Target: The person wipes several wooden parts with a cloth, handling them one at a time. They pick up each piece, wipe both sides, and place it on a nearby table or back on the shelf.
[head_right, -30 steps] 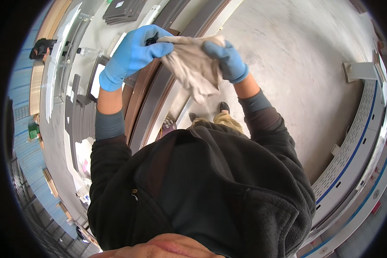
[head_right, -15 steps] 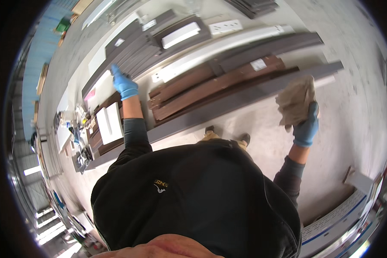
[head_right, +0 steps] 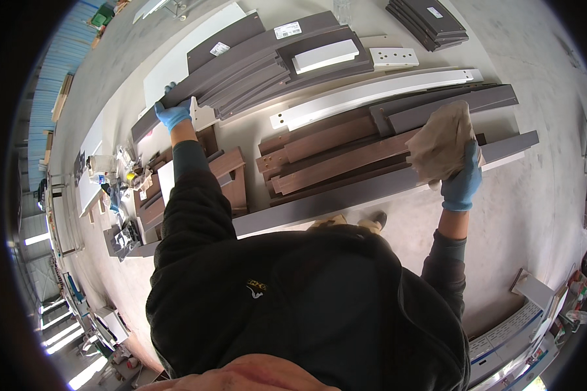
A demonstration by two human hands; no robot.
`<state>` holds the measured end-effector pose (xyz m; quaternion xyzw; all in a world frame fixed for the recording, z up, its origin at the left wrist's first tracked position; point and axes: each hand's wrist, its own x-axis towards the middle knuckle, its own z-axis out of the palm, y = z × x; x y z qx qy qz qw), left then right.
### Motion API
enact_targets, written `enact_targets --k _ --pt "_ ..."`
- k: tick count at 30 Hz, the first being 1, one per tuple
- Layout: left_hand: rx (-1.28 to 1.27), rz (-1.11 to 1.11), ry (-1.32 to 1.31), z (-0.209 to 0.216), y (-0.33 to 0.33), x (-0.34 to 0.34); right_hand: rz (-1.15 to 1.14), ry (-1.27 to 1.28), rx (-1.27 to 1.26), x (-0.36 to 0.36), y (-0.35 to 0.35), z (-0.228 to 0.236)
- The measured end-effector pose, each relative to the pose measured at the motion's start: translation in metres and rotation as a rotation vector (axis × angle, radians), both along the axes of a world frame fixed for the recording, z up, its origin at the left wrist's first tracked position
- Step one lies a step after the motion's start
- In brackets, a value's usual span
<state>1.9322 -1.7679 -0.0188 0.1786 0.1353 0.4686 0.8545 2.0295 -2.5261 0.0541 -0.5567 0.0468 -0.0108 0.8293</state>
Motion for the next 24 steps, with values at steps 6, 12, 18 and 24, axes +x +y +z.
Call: enact_targets --k 6,12,18,24 --pt "0.42 -0.278 -0.323 0.127 -0.083 -0.004 -0.108 -0.47 -0.565 0.015 0.015 0.045" --pt "0.644 -0.399 -0.271 0.246 -0.362 0.032 0.167 -0.972 -0.738 0.005 0.115 0.142" --pt "0.766 -0.674 -0.205 0.279 -0.534 0.034 -0.343 -1.497 -1.073 -0.044 0.092 0.22" --pt "0.479 -0.837 -0.072 0.283 -0.643 0.04 -0.183 -1.332 -1.287 -0.066 -0.051 0.199"
